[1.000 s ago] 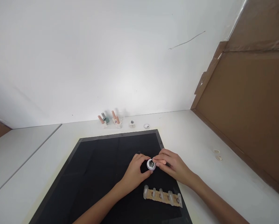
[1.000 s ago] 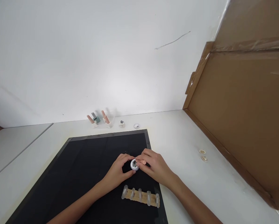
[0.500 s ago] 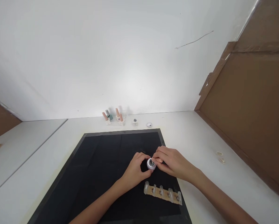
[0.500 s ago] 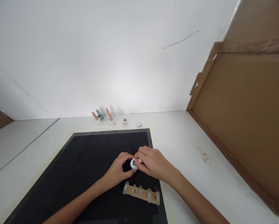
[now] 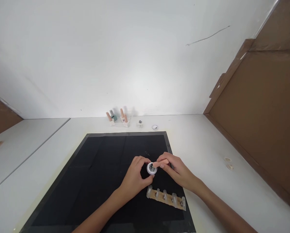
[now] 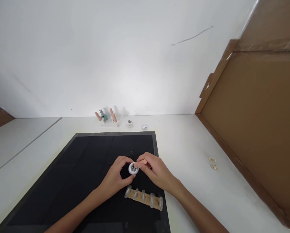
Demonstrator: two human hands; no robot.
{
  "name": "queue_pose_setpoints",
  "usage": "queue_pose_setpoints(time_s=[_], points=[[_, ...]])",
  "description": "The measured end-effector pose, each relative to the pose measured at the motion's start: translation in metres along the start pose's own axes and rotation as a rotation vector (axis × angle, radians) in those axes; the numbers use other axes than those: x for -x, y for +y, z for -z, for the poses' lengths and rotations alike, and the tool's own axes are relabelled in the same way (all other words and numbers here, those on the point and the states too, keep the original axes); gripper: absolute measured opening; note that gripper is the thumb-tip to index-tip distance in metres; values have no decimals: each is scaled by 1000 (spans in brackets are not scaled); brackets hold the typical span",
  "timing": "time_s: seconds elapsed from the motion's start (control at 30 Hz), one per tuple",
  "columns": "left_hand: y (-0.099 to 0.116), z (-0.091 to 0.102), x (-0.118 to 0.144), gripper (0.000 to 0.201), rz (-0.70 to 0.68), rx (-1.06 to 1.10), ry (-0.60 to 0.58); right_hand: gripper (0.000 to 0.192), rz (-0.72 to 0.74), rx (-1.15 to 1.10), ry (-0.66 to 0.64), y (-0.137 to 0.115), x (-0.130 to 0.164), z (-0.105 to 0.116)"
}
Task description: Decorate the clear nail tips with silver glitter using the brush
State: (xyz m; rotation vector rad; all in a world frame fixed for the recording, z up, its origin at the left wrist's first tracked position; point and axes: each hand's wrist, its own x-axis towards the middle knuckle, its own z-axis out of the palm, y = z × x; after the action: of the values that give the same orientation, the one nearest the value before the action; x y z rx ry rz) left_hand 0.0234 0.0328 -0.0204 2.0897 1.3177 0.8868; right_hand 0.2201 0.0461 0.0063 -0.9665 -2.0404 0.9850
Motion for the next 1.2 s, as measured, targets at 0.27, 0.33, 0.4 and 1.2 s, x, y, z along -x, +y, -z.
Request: queue_pose_setpoints(time_s=[0.27,0.33,0.4,1.2], points=[[-2,2,-1,25,12,-54,24,32,-69,-181,193,9,4,3],[-5,2,-1,25,24,-70,16,33,-113,-278,208,11,3,4],[-8,0,-2,25,40,-86,2,35,-140,-367,217,12,2,4],[12,5,51,30,212,-150,-226,39,-236,-580,276,12,2,12]])
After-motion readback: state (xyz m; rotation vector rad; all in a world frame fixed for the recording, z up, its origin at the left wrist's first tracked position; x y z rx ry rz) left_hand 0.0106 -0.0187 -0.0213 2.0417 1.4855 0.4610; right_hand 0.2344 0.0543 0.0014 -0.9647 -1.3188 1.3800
